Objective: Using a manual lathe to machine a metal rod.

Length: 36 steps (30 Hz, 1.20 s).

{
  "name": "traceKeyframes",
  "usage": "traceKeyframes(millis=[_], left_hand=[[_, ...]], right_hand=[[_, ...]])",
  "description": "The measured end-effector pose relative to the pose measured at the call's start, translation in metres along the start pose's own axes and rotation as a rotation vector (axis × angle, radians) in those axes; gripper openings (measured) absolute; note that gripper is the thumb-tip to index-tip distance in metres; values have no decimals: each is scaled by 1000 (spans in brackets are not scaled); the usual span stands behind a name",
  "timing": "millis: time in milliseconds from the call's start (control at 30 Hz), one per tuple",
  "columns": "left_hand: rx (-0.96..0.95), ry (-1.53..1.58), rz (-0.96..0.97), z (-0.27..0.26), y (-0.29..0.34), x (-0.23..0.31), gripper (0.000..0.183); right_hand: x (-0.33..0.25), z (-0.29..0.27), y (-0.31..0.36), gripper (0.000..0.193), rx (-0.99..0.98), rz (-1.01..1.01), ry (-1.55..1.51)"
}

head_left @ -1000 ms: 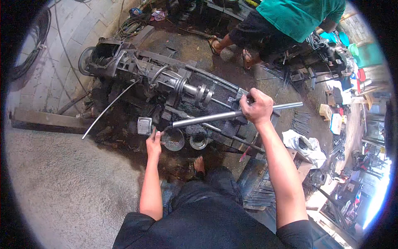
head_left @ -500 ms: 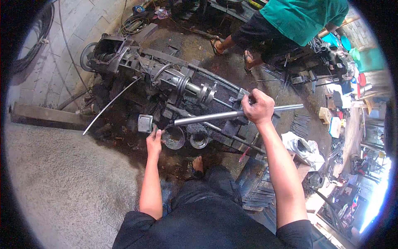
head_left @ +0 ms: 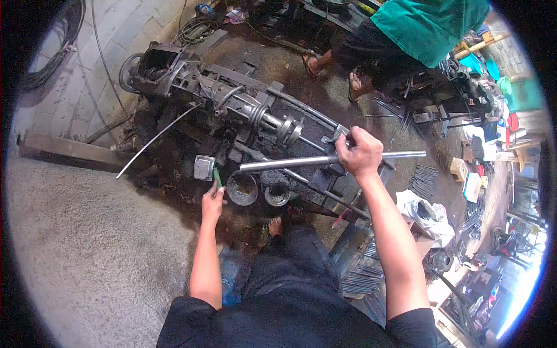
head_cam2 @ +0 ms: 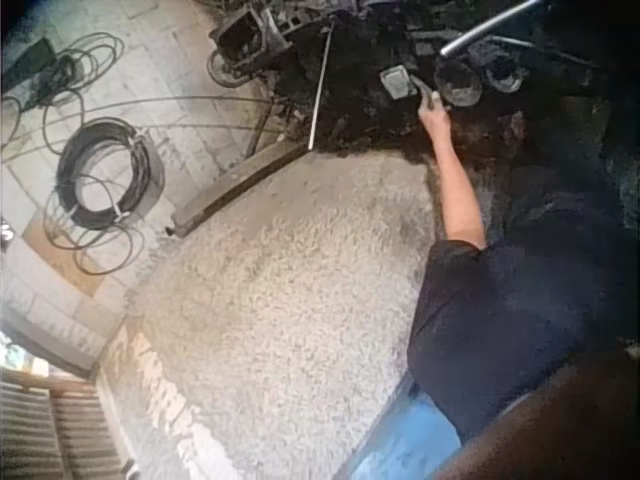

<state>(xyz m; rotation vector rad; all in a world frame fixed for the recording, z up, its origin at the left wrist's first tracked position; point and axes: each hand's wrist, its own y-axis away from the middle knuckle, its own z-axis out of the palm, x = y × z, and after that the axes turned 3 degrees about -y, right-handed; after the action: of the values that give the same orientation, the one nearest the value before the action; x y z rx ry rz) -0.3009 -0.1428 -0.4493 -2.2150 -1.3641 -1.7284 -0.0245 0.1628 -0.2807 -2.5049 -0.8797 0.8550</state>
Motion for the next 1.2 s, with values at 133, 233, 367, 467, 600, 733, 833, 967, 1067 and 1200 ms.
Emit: traceKeyframes(millis=[133, 233, 367, 467, 600, 733, 833, 967, 1067, 1200], left_hand=[[20, -205, -75, 4, 11, -2, 50], [139, -553, -85, 10, 15, -28, 50], [72, -894, -203, 24, 12, -50, 68], [8, -901, -236, 23, -7, -52, 75], [-75, -765, -196, 17, -14, -17, 46], [10, -518, 20, -18, -3, -13, 46], [118, -263, -110, -38, 1, 3, 43], [283, 81, -84, -53, 21, 57, 36], [310, 226, -68, -67, 24, 89, 37], [336, 318, -57, -86, 6, 110, 47]], right_hand=[[4, 1, 0, 27, 16, -19, 1], [-4, 0, -2, 27, -18, -30, -16], [-7, 0, 0, 26, 0, -62, -57], [-7, 0, -6, 26, -62, -28, -76], [-4, -6, -7, 26, -144, -25, -57], [-23, -4, -13, 27, -258, -6, -71], [-50, 6, -10, 29, -406, -32, -84], [-86, 19, -5, 32, -442, -40, -82], [-106, 25, -6, 38, -556, 1, -46], [-128, 32, -14, 43, -687, 2, -70]])
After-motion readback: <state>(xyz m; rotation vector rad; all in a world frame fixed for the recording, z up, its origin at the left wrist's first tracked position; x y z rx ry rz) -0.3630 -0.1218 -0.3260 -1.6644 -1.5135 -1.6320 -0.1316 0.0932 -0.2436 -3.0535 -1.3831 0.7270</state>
